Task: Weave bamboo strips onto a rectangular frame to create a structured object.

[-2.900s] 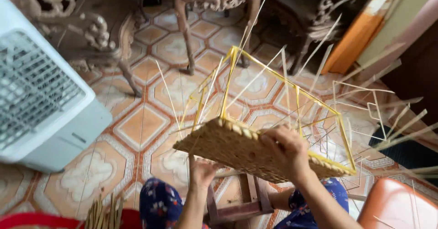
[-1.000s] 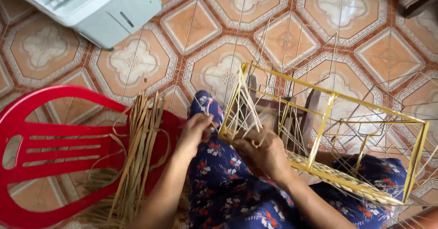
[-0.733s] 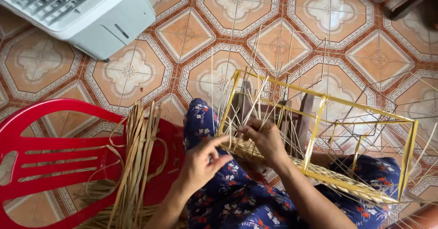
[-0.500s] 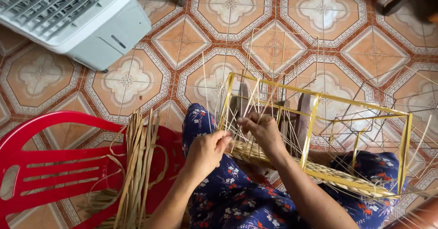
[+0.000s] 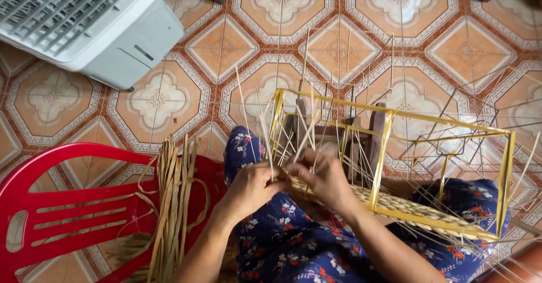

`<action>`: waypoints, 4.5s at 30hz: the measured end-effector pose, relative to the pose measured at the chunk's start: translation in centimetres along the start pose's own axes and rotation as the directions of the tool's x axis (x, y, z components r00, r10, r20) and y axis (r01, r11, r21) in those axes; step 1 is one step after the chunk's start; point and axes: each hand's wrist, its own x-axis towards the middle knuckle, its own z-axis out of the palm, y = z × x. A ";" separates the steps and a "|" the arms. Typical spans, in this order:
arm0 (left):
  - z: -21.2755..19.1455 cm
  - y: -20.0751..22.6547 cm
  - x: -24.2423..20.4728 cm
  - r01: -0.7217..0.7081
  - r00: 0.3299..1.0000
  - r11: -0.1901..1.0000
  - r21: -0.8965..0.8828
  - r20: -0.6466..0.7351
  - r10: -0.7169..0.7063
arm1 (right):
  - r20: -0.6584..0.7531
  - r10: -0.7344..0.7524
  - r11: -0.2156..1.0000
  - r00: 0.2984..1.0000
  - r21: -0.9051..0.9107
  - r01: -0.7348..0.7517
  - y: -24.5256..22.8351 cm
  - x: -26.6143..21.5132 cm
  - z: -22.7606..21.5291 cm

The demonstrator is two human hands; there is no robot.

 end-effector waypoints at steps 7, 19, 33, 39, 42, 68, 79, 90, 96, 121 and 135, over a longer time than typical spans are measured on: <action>2.8 -2.0 -1.0 -0.442 0.778 0.813 0.380 -0.289 0.558 | 0.013 -0.573 0.719 0.820 -0.472 0.510 -0.8 -4.1 -0.1; 3.2 -2.3 -1.3 -0.523 0.723 0.802 0.289 -0.347 0.597 | -0.016 -0.757 0.629 0.654 -0.293 0.721 -0.2 -3.9 0.3; 3.1 -2.6 -2.3 -0.528 0.738 0.811 0.253 -0.337 0.585 | 0.049 -0.759 0.623 0.649 -0.237 0.746 0.7 -4.4 0.4; 2.6 -1.2 -2.5 -0.551 0.743 0.820 0.153 -0.357 0.566 | 0.019 -0.765 0.629 0.644 -0.193 0.753 0.7 -4.5 0.5; 2.5 -0.9 -2.6 -0.576 0.735 0.812 0.093 -0.377 0.564 | -0.008 -0.750 0.656 0.661 -0.142 0.742 0.7 -4.3 0.6; -0.1 0.3 0.3 -0.384 0.922 0.923 -0.021 0.036 0.384 | -0.538 -0.328 0.880 0.776 0.124 0.458 1.5 -11.6 -7.5; 3.3 2.1 4.8 -0.021 0.994 0.987 -0.157 0.098 0.037 | -0.352 -0.182 0.982 0.918 -0.008 0.191 0.5 -11.7 -7.7; 4.1 0.3 6.2 0.042 0.999 0.908 -0.418 0.046 -0.025 | 0.132 0.056 0.989 0.990 -0.145 -0.036 1.1 -3.5 -3.4; 4.8 -1.4 7.2 0.092 0.995 0.774 -0.626 0.037 -0.088 | 0.077 0.251 0.834 0.965 0.488 -0.256 6.1 0.2 -3.5; 2.5 3.0 3.1 -0.150 0.841 0.779 -0.608 0.336 0.424 | -0.199 -0.553 0.801 0.809 -0.396 0.450 -12.2 -7.0 -8.6; 3.5 5.4 1.6 -0.201 0.945 0.914 -0.352 0.177 0.276 | 0.363 -0.337 0.524 0.869 -0.695 0.493 -1.4 -8.5 -9.0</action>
